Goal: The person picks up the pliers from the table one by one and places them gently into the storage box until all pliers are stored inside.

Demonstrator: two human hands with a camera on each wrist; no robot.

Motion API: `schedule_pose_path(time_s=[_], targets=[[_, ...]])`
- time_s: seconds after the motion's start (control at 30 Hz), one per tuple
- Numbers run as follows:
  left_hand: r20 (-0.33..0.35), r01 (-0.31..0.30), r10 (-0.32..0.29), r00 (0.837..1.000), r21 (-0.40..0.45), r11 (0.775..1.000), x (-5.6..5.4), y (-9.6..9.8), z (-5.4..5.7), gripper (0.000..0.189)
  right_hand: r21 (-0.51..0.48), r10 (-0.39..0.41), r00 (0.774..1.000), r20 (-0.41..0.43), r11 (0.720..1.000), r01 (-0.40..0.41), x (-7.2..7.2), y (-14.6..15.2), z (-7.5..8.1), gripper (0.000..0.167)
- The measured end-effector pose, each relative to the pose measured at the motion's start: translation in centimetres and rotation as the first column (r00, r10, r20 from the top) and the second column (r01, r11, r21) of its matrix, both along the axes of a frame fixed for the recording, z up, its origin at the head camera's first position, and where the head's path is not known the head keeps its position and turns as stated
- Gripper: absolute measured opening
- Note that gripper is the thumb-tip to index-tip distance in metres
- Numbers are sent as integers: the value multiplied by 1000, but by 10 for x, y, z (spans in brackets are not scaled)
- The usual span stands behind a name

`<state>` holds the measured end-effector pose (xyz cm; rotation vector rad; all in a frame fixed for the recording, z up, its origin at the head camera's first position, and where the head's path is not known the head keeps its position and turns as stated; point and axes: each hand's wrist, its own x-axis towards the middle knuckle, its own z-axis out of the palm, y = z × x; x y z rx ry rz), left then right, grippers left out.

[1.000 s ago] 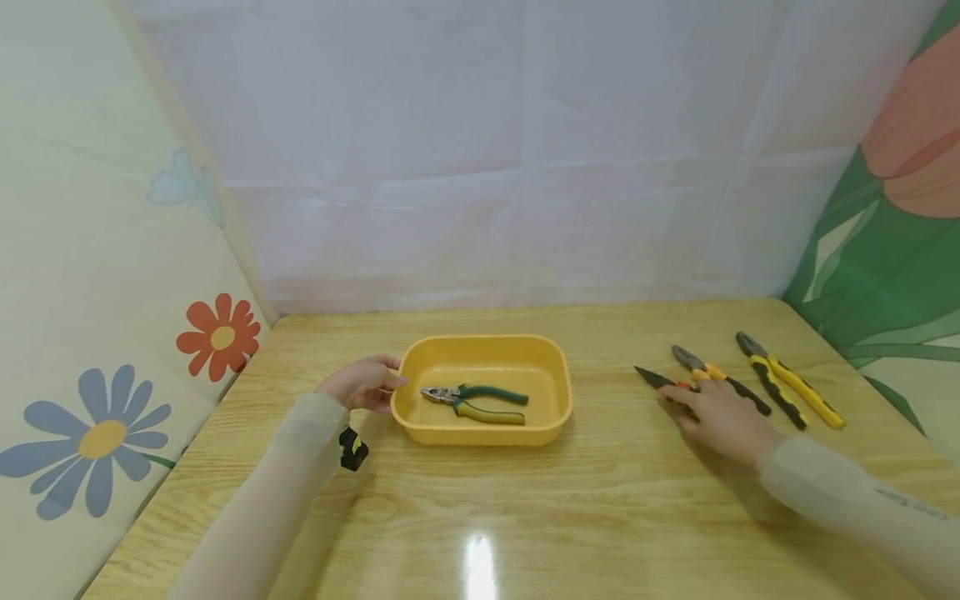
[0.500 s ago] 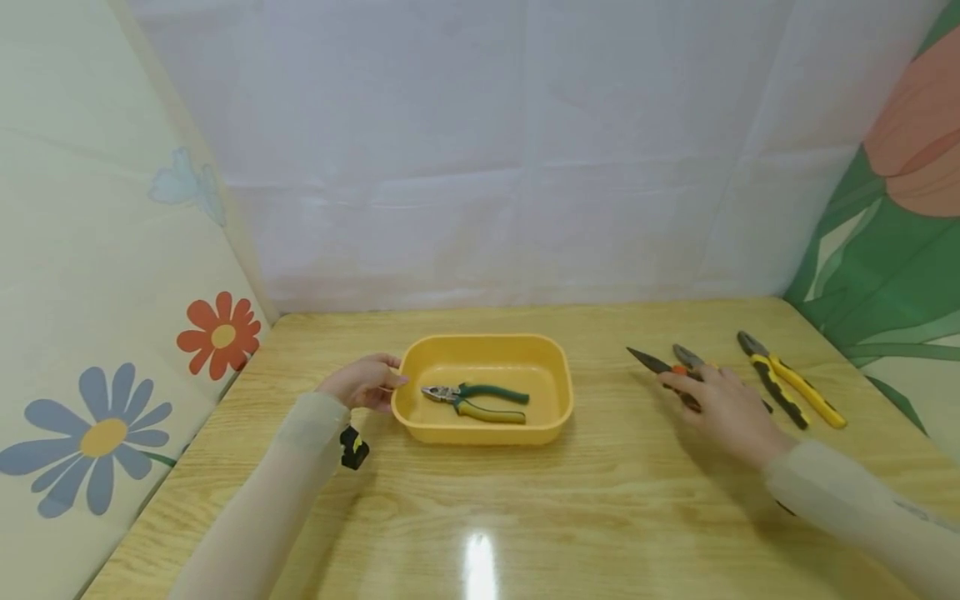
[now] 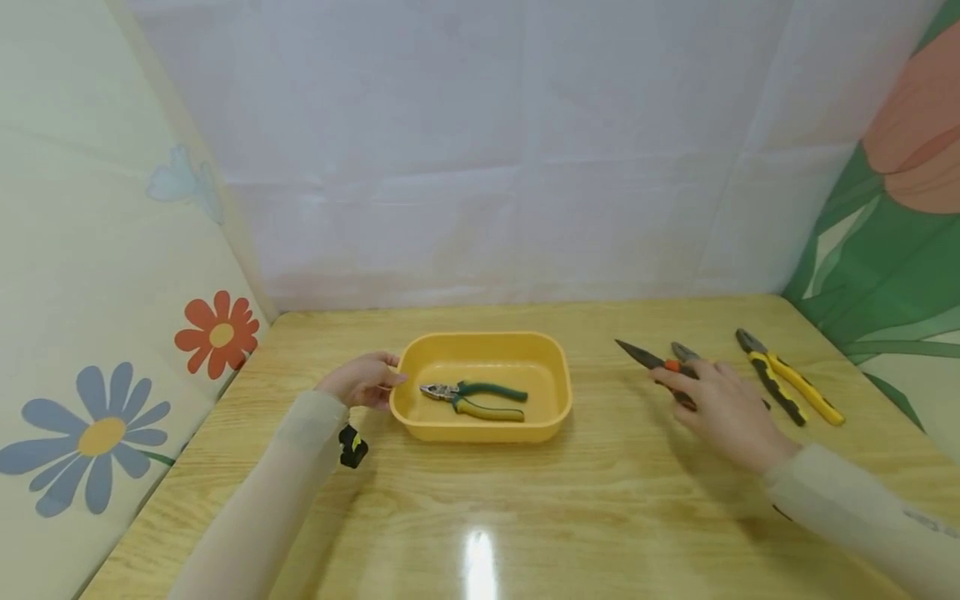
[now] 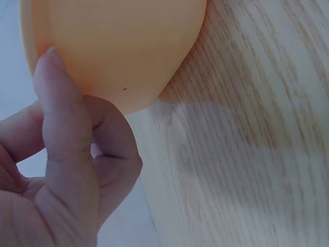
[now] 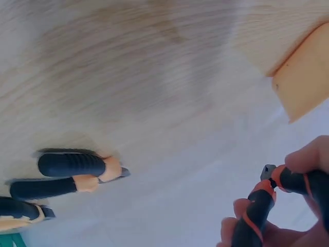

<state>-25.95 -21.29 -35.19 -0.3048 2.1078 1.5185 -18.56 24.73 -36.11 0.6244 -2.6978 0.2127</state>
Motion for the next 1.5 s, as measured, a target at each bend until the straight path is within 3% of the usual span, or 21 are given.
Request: schedule_pose_path(time_s=[0.33, 0.87, 1.07, 1.5], targets=[[-1, -1, 1, 1000, 1, 1000, -1, 0, -2, 32, -5, 71, 987, -141, 997, -72, 1, -8, 0, 45], [8, -12, 12, 1000, 7, 1000, -2, 1, -2, 32, 12, 141, 981, -134, 990, -141, 6, -29, 11, 45], [10, -15, 15, 1000, 0, 1000, -2, 1, -2, 34, 12, 166, 969, -181, 986, -167, 6, -34, 11, 47], [12, -11, 11, 1000, -13, 1000, -1, 0, -1, 35, -17, 188, 965, -185, 981, -195, 6, -45, 15, 46]])
